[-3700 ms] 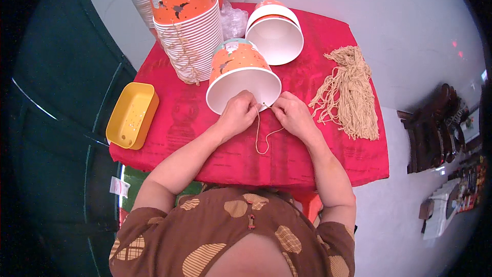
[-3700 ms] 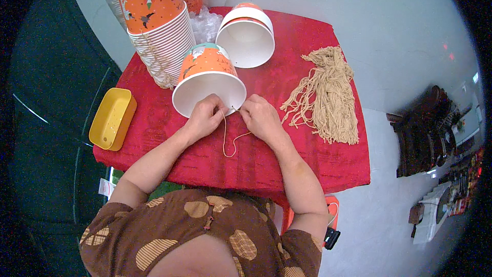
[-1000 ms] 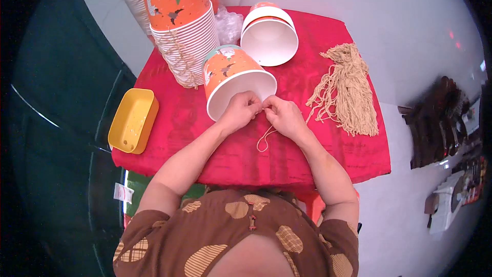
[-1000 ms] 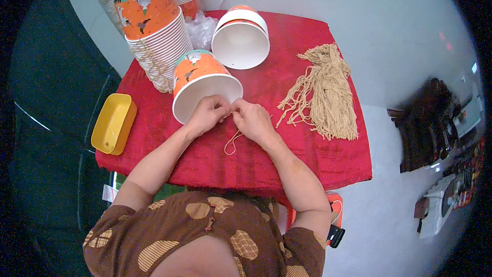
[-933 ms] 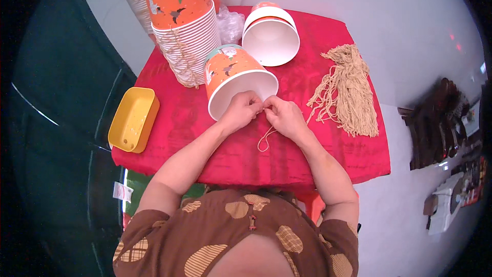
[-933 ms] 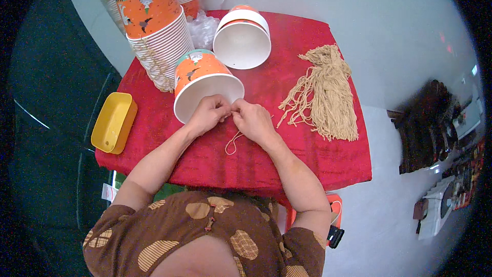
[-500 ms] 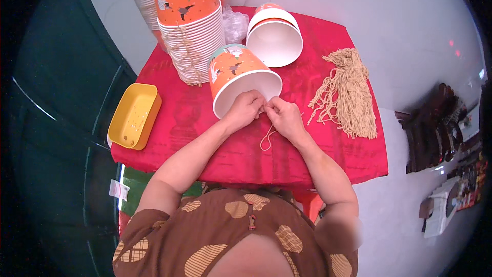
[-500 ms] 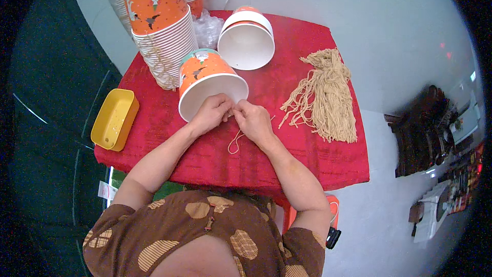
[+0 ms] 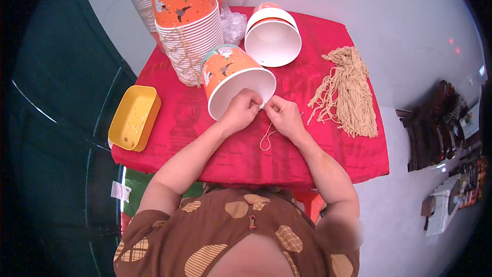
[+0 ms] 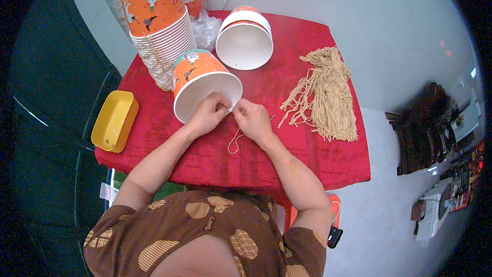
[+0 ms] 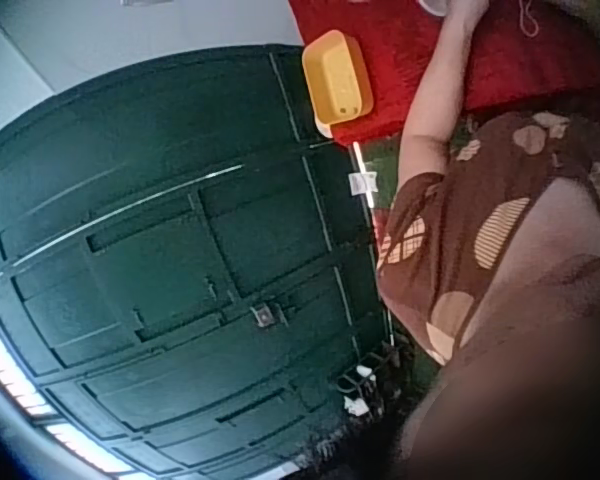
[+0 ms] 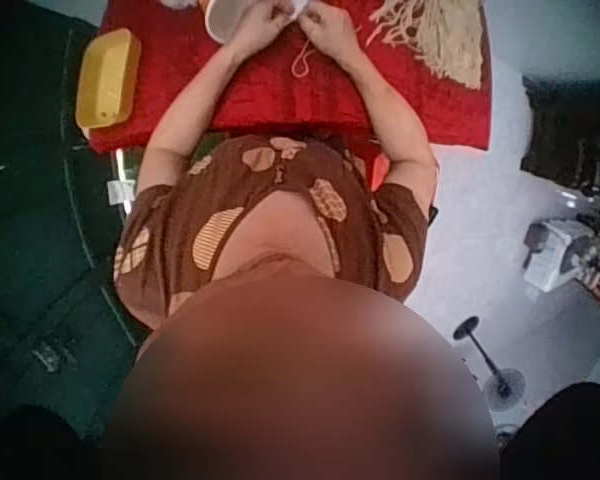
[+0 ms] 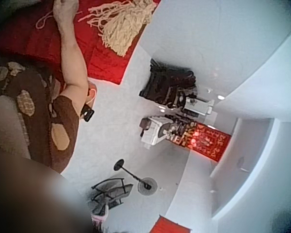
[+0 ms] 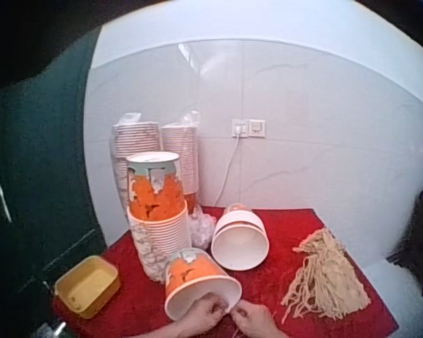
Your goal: Thread a string through pre-punched holes in paper buckets.
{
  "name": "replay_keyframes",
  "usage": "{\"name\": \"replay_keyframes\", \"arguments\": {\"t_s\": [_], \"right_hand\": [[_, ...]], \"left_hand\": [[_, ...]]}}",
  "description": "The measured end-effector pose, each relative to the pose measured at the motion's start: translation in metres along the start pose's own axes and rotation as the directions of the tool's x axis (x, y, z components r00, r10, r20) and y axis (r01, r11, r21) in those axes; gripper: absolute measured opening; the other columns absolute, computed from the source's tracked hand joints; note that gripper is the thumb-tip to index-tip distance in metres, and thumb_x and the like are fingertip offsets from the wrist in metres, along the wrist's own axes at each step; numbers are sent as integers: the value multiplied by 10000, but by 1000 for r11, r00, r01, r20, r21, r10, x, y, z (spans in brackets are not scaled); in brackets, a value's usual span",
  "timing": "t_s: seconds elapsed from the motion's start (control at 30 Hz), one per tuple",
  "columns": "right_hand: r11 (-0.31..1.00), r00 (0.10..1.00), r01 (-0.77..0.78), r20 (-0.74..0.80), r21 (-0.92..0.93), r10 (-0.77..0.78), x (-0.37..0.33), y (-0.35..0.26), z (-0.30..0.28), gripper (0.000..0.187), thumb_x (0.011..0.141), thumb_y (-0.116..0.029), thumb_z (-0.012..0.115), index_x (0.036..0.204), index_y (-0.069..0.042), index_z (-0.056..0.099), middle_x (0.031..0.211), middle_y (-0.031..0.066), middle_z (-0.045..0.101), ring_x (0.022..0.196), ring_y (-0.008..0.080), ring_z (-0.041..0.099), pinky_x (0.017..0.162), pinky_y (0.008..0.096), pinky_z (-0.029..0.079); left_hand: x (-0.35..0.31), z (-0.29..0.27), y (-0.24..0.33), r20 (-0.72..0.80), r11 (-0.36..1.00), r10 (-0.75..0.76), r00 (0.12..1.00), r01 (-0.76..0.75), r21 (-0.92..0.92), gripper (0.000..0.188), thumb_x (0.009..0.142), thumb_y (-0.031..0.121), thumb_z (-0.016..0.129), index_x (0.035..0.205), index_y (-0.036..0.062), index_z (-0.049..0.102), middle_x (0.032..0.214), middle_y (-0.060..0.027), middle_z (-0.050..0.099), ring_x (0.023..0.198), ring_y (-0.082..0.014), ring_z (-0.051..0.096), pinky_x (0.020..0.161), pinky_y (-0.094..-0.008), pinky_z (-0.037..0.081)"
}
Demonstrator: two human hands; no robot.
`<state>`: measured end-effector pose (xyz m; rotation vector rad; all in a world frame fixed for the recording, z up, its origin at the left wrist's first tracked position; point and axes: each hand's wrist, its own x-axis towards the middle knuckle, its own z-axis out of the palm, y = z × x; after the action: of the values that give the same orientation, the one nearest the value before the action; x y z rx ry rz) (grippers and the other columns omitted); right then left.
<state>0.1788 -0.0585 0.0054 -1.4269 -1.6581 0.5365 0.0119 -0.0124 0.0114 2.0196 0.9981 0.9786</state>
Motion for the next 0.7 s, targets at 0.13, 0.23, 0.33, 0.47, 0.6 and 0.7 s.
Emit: {"name": "replay_keyframes", "arguments": {"t_s": [0.13, 0.23, 0.33, 0.47, 0.6, 0.7], "right_hand": [[999, 1000, 31, 3, 10, -31, -1, 0, 1, 110, 813, -142, 618, 833, -34, 629, 703, 188, 637, 663, 354, 650, 579, 433, 495], [996, 996, 85, 4, -26, -85, -1, -2, 2, 97, 812, -134, 628, 827, -38, 629, 709, 185, 644, 670, 352, 654, 582, 435, 500], [996, 997, 78, -2, -44, -78, -2, -2, 2, 99, 811, -134, 641, 831, -39, 623, 715, 186, 647, 675, 354, 655, 589, 446, 502], [995, 997, 69, -23, -68, -71, -2, -3, 5, 104, 817, -128, 640, 853, -40, 599, 698, 180, 639, 676, 357, 653, 583, 453, 499], [987, 989, 121, -74, -102, -129, -2, 0, 9, 95, 825, -106, 625, 877, -53, 566, 674, 169, 625, 664, 363, 649, 562, 458, 498], [977, 980, 173, -81, -124, -184, -3, 1, 9, 86, 825, -97, 620, 875, -57, 564, 668, 166, 624, 647, 365, 647, 548, 459, 498]], "left_hand": [[-1, -1, 3, 88, 998, -27, 996, 22, 57, 97, 763, 23, 642, 849, -8, 610, 951, -174, 583, 840, -303, 602, 732, -379, 488], [-1, 2, -2, 81, 991, 34, 996, -44, 128, 82, 752, 23, 651, 808, -9, 600, 950, -181, 576, 849, -333, 597, 739, -395, 488], [-1, 2, -1, 89, 990, 40, 995, -52, 134, 67, 754, 21, 646, 778, -12, 593, 936, -184, 577, 855, -342, 595, 745, -401, 487], [-2, -1, 4, 100, 992, 21, 995, -33, 125, 56, 754, 14, 637, 758, -18, 592, 920, -184, 579, 844, -340, 597, 741, -402, 490], [-3, -1, 5, 102, 992, 3, 995, -16, 124, 49, 750, 10, 632, 754, -23, 595, 922, -184, 579, 833, -339, 601, 735, -404, 492], [-3, 0, 7, 83, 994, -20, 996, 11, 107, 50, 742, 9, 636, 750, -26, 601, 911, -185, 582, 820, -340, 604, 728, -404, 494]]}}
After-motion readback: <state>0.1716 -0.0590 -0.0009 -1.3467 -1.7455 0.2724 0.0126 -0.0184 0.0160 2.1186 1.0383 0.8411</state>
